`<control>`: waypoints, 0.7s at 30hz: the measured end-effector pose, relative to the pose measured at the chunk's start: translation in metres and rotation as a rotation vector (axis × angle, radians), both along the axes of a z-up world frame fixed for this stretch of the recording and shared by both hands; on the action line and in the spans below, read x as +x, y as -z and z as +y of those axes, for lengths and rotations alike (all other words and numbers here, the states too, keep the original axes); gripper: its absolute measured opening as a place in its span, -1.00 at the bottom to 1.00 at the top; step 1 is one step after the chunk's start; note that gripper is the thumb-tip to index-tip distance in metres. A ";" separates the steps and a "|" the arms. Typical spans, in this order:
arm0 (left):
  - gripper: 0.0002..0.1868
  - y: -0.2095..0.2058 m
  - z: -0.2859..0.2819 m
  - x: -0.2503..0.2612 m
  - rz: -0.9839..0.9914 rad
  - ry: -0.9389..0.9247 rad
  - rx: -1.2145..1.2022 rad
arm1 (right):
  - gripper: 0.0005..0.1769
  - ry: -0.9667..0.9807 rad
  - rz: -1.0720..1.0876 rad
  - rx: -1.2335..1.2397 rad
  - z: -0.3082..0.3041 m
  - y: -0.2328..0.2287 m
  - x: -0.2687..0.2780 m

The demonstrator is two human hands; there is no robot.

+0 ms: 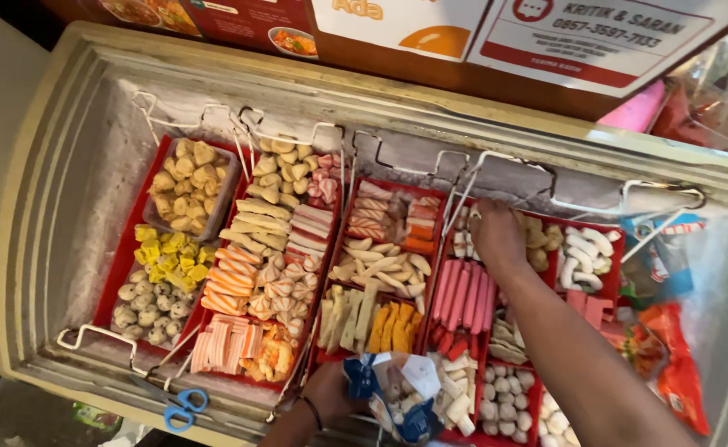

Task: The person opens a chest freezer and selects various frozen food items, including dumplings and meatballs. They use scissors to cut open packages and transfer the contents into a plastic bag. The person continues to add more items to the bag from the freezer.

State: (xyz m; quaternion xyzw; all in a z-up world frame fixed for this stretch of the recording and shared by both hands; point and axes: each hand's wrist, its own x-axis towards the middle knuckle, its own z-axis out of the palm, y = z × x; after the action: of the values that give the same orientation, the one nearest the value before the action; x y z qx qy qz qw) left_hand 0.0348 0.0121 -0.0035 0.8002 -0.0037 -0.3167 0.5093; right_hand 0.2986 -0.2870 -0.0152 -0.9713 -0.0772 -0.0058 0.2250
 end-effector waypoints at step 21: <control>-0.57 -0.014 0.000 0.001 0.048 -0.037 0.019 | -0.66 -0.009 -0.056 0.006 -0.015 0.016 -0.003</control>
State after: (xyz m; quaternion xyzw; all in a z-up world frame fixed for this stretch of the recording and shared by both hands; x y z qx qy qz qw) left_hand 0.0362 0.0121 0.0102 0.7971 0.0260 -0.3262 0.5075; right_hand 0.2956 -0.3018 -0.0315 -0.9697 -0.0878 -0.0325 0.2256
